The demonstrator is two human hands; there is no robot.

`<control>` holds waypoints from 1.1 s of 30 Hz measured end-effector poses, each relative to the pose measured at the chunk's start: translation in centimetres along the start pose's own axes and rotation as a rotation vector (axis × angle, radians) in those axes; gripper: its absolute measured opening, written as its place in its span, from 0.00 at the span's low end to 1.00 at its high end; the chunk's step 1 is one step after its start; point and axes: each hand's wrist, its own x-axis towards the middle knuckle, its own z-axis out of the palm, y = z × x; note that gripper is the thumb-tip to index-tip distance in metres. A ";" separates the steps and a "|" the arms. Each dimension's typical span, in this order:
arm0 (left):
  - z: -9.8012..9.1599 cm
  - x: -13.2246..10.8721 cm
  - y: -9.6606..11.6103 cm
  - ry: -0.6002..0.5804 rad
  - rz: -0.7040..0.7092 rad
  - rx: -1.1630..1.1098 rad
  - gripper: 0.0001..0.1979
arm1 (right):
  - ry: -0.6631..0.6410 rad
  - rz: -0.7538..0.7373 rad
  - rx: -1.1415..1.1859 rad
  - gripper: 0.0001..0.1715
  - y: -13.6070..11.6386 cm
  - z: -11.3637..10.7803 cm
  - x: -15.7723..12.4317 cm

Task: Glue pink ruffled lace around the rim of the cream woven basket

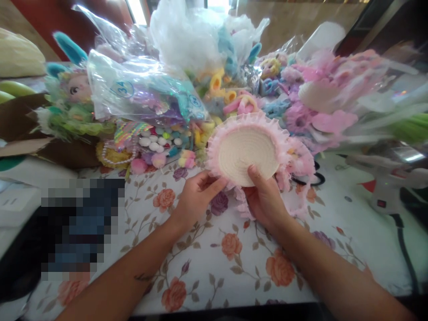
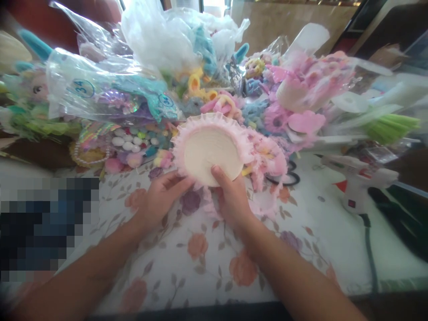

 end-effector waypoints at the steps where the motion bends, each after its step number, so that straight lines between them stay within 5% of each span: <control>1: 0.2 -0.2 0.2 -0.003 -0.034 -0.004 0.13 | -0.004 0.005 0.007 0.33 0.0 0.1 -0.1; 10: 0.8 -0.6 0.8 0.115 -0.149 -0.092 0.08 | -0.013 -0.067 -0.111 0.36 0.2 0.8 -0.7; 15: 0.9 -0.7 0.8 0.188 -0.123 -0.065 0.09 | 0.009 -0.064 -0.241 0.34 0.3 1.0 -1.0; 22: 1.0 -0.7 1.1 0.274 -0.068 -0.003 0.09 | -0.039 0.001 -0.122 0.32 0.1 1.3 -1.2; 33: -0.7 0.1 1.1 0.102 -0.006 0.049 0.08 | 0.030 -0.008 -0.180 0.33 -1.3 -0.4 0.1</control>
